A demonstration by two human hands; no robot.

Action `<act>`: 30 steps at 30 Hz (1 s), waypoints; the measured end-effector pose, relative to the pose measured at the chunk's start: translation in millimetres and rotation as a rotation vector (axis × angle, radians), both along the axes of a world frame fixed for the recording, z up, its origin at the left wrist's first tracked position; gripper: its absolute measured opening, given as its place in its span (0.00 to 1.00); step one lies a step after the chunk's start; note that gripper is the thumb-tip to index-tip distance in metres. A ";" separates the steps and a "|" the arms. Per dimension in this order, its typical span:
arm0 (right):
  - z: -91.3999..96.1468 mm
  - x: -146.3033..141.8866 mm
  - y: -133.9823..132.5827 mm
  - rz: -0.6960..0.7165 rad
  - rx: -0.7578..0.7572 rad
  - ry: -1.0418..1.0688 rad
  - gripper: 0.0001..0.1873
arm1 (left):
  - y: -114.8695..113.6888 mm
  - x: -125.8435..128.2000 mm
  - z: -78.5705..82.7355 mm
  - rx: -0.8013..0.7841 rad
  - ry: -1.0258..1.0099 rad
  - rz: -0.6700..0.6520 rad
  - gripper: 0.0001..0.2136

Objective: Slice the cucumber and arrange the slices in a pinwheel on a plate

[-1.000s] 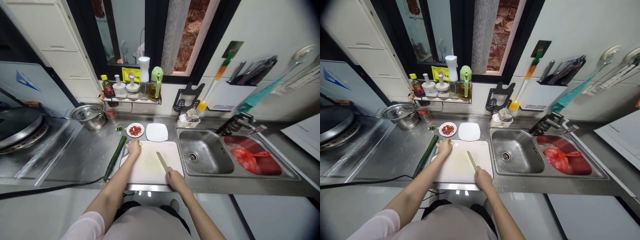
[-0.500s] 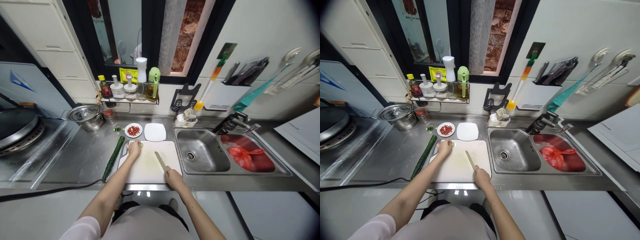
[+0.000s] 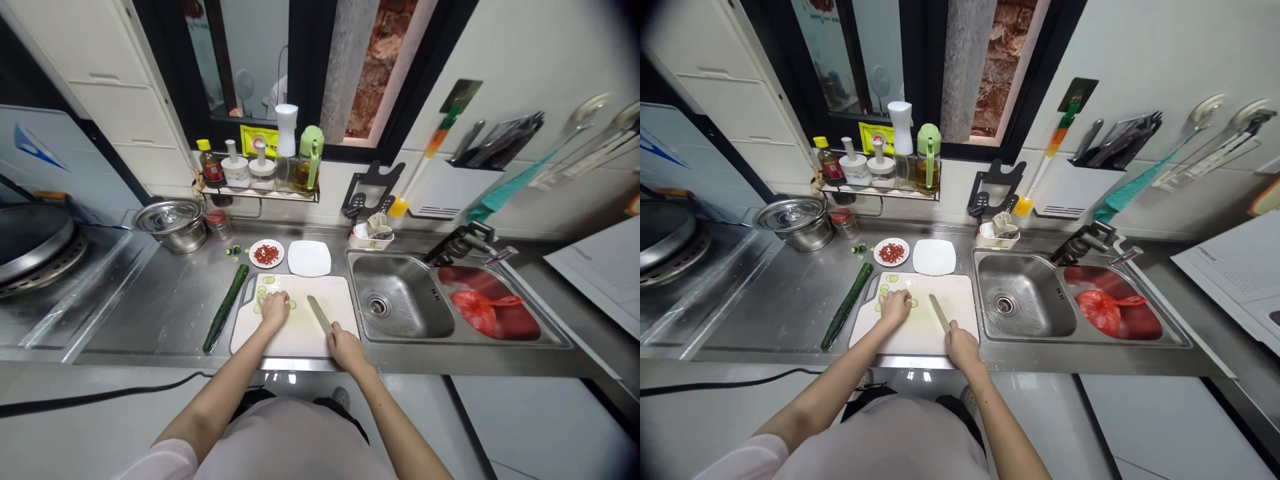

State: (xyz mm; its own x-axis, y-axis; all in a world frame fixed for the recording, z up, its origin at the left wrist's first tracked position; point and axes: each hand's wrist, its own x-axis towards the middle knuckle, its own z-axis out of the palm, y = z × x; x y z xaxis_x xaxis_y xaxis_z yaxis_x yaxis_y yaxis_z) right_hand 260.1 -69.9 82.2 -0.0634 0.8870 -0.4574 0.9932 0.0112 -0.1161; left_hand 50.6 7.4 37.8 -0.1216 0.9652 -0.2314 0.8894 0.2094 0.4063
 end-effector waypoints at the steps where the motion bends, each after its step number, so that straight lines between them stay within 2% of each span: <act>1: 1.1 0.6 -0.5 0.005 0.009 0.006 0.14 | 0.2 -1.1 -0.3 0.002 0.007 0.002 0.08; 12: 18.0 -12.5 -3.3 0.163 0.006 0.010 0.13 | 13.2 -6.3 -2.1 -0.089 -0.030 0.066 0.07; 21: 9.4 -17.5 2.7 0.216 0.008 -0.019 0.13 | 16.8 -6.2 -4.1 -0.097 -0.049 0.066 0.05; 30: 9.9 -18.8 6.8 0.245 -0.021 -0.028 0.14 | 18.0 -6.3 -6.6 -0.094 -0.056 0.072 0.04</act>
State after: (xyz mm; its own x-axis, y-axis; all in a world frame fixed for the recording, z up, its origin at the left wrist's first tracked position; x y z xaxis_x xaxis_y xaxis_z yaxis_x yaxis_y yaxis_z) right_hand 241.3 -63.0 92.1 -0.2626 0.8367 -0.4805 0.9639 0.2502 -0.0910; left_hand 44.3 25.4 31.2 -0.1743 0.9281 -0.3291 0.8473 0.3116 0.4300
